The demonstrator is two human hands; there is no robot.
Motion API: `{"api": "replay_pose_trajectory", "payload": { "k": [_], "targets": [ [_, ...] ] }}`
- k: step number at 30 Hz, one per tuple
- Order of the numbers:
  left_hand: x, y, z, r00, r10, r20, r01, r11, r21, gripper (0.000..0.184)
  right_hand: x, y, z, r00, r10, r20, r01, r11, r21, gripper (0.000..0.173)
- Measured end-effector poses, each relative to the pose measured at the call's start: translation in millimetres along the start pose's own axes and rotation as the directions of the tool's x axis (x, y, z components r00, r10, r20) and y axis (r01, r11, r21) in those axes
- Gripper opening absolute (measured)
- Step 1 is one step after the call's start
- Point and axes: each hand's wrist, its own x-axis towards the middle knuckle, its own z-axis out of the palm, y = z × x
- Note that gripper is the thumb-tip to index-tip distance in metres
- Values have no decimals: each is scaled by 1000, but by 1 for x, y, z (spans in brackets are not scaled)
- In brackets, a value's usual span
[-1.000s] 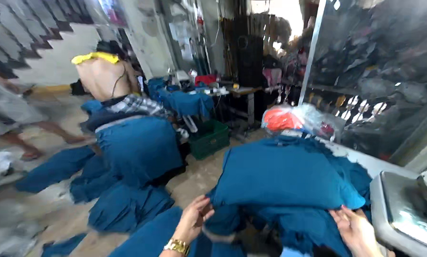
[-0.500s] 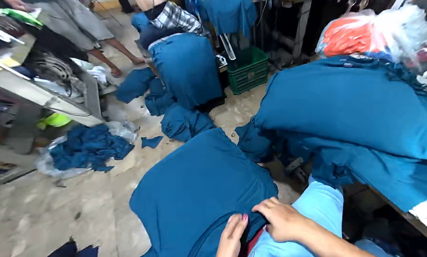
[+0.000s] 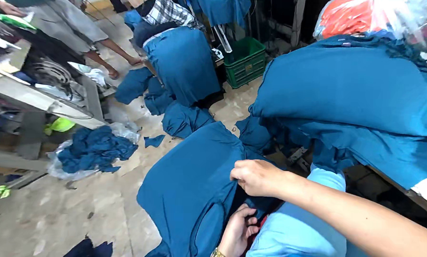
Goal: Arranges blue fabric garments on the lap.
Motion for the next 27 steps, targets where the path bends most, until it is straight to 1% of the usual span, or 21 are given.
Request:
{"api": "replay_pose_trajectory", "payload": {
  "k": [2,4,5,6,7,8,10,11,12,13,14,15,16,17,19,20,21,23,24,25,27],
  "targets": [
    [-13,16,0,995,-13,101,1,994,114,11,-18,9,3,972,122,199,-119,993,-27,25],
    [-31,31,-15,968,34,248,-59,994,94,14,-32,19,22,880,271,390,-278,960,-39,45],
    [-37,38,-27,945,68,318,-93,994,62,17,-35,23,35,864,298,406,-314,949,-29,49],
    [-44,43,-40,932,123,341,-138,990,18,22,-33,26,44,879,310,361,-332,943,0,45],
    [-49,45,-51,924,220,311,-228,974,-12,27,-26,25,45,907,322,273,-346,937,44,37],
    [-55,41,-61,898,362,251,-367,930,-28,33,-16,22,38,922,336,191,-358,929,92,32],
    [-64,16,-76,780,608,152,-615,789,1,39,4,8,16,948,310,68,-318,925,208,28],
    [-65,-1,-77,774,624,108,-626,780,-20,37,12,-1,5,960,279,29,-277,925,259,27],
    [-65,-13,-71,843,535,65,-530,844,-78,34,20,-12,-6,971,240,14,-234,932,276,27],
    [-60,-18,-60,933,359,19,-351,920,-174,33,26,-22,-14,981,193,17,-190,948,253,27],
    [-51,-17,-45,984,173,-48,-180,933,-313,27,31,-31,-20,990,139,22,-141,970,196,26],
    [-37,-13,-29,993,35,-110,-78,908,-411,14,34,-37,-24,996,87,23,-89,988,124,24],
    [-25,-8,-16,991,-35,-127,-23,904,-428,6,36,-42,-28,999,44,25,-46,997,57,24],
    [-17,-4,-6,994,-58,-97,18,928,-372,3,33,-44,-31,1000,13,25,-14,1000,6,23],
    [-19,7,3,998,-53,41,60,979,-194,10,18,-40,-30,999,-19,36,21,998,-57,21],
    [-24,13,-1,992,-25,121,41,990,-134,12,6,-34,-25,996,9,88,-1,996,-88,20],
    [-32,22,-8,983,12,182,13,991,-134,12,-7,-28,-18,979,85,183,-63,991,-122,24],
    [-42,42,-33,932,116,345,-55,982,-181,19,-23,-12,6,882,279,379,-247,960,-132,47],
    [-46,48,-47,902,167,399,-97,977,-190,24,-26,-3,21,859,333,388,-314,943,-114,49],
    [-50,51,-59,888,226,399,-169,970,-175,29,-24,5,34,869,370,329,-365,928,-81,44],
    [-61,40,-77,865,421,273,-412,907,-91,40,-11,14,37,888,427,169,-441,896,52,33]
  ]
}}
